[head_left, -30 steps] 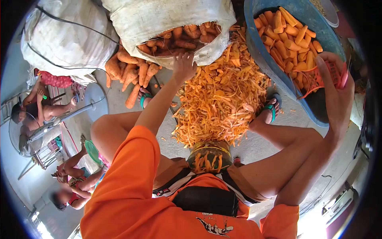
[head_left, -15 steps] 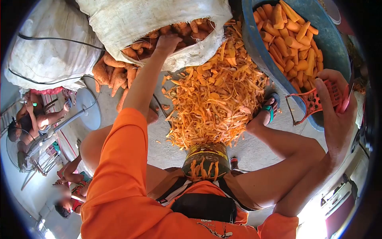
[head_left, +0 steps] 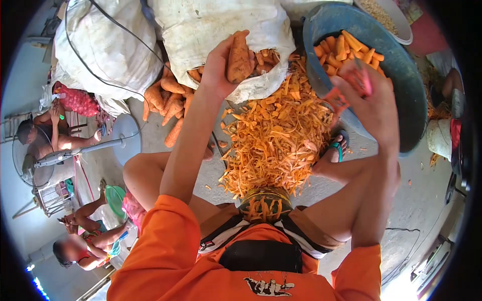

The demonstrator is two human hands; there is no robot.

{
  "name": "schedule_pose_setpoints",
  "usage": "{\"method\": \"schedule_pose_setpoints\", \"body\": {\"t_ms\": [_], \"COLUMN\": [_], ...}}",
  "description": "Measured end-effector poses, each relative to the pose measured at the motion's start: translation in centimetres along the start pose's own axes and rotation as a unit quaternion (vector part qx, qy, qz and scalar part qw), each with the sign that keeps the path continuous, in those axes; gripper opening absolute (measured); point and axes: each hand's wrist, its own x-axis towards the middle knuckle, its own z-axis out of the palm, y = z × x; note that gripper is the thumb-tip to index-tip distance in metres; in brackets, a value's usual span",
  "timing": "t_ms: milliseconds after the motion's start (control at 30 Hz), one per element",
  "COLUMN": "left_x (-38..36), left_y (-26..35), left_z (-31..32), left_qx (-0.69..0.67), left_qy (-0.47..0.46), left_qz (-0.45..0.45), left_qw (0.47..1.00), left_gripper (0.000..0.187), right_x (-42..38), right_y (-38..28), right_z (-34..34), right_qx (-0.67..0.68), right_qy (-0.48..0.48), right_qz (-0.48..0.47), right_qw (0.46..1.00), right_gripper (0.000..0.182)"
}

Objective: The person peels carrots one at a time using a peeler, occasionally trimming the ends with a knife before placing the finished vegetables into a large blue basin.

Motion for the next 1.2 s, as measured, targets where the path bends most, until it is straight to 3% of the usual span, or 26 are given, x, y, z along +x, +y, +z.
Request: {"method": "schedule_pose_setpoints", "body": {"t_ms": [133, 200, 333, 433, 467, 533, 600, 667, 733, 800, 867, 933, 967, 1000, 1067, 1100, 1133, 1200], "left_x": [-4.7, -7.3, -11.3, -13.6, -13.8, -13.9, -12.9, -12.4, -12.8, -14.4, -14.6, -14.1, -14.1, -14.2, -14.9, -15.3, -15.5, -15.6], "left_y": [0.4, -0.2, -1.8, -2.9, -3.2, -3.6, -3.5, -2.9, -2.5, -2.6, -2.6, -2.6, -2.7, -2.8, -3.5, -3.7, -3.7, -3.6], "left_z": [4.3, 5.4, 7.9, 11.5, 10.9, 9.0, 8.2, 7.2, 6.4, 6.1, 6.4, 5.4, 6.6, 7.0, 7.1, 6.7, 6.2, 6.0], "left_qx": [-0.085, -0.058, -0.045, -0.051, -0.052, -0.028, -0.045, -0.027, -0.01, 0.008, 0.002, -0.021, -0.003, -0.004, 0.013, 0.012, 0.017, 0.02], "left_qy": [-0.048, 0.031, -0.005, 0.098, 0.098, -0.002, 0.04, 0.033, 0.044, -0.016, -0.007, -0.028, 0.045, 0.046, 0.065, 0.069, 0.02, -0.028], "left_qz": [-0.071, -0.082, -0.088, -0.074, -0.075, -0.063, -0.043, -0.043, -0.064, -0.086, -0.061, -0.046, -0.032, -0.032, -0.044, -0.05, -0.058, -0.062], "left_qw": [0.993, 0.994, 0.995, 0.991, 0.991, 0.998, 0.997, 0.998, 0.997, 0.996, 0.998, 0.998, 0.998, 0.998, 0.997, 0.996, 0.998, 0.997], "left_gripper": [0.045, 0.042, 0.037, 0.033, 0.033, 0.033, 0.032, 0.035, 0.035, 0.041, 0.042, 0.039, 0.026, 0.026, 0.026, 0.026, 0.031, 0.035], "right_x": [-0.9, -1.4, -1.9, -1.5, -1.4, -1.0, 0.2, 1.2, 3.4, 4.1, 3.7, 1.0, -0.7, -0.5, -1.1, -0.1, 2.1, 3.5], "right_y": [-1.7, -2.9, -3.8, -4.6, -4.2, -2.8, -2.3, -2.1, 0.9, 1.3, 0.9, -2.0, -3.5, -3.9, -3.8, -1.6, 1.2, 2.0], "right_z": [3.2, 5.1, 7.6, 8.7, 8.9, 9.3, 10.0, 10.8, 10.2, 8.4, 7.8, 9.7, 10.5, 10.8, 11.5, 10.9, 10.6, 8.1], "right_qx": [0.093, 0.175, 0.134, 0.112, 0.112, 0.168, 0.18, 0.189, 0.143, 0.197, 0.165, 0.3, 0.221, 0.221, 0.085, 0.049, 0.16, -0.019], "right_qy": [0.033, 0.059, 0.077, 0.08, 0.079, 0.0, -0.007, 0.024, 0.047, 0.121, 0.112, 0.005, -0.004, -0.005, 0.032, 0.061, 0.046, 0.151], "right_qz": [-0.061, -0.135, -0.243, -0.389, -0.388, -0.276, -0.265, -0.293, -0.251, -0.187, -0.224, -0.191, -0.259, -0.258, -0.398, -0.325, -0.216, -0.236], "right_qw": [0.993, 0.974, 0.958, 0.911, 0.911, 0.946, 0.947, 0.937, 0.956, 0.955, 0.954, 0.935, 0.94, 0.941, 0.913, 0.943, 0.962, 0.96], "right_gripper": [0.023, 0.028, 0.031, 0.029, 0.029, 0.026, 0.024, 0.022, 0.021, 0.02, 0.018, 0.02, 0.025, 0.025, 0.029, 0.033, 0.034, 0.032]}}
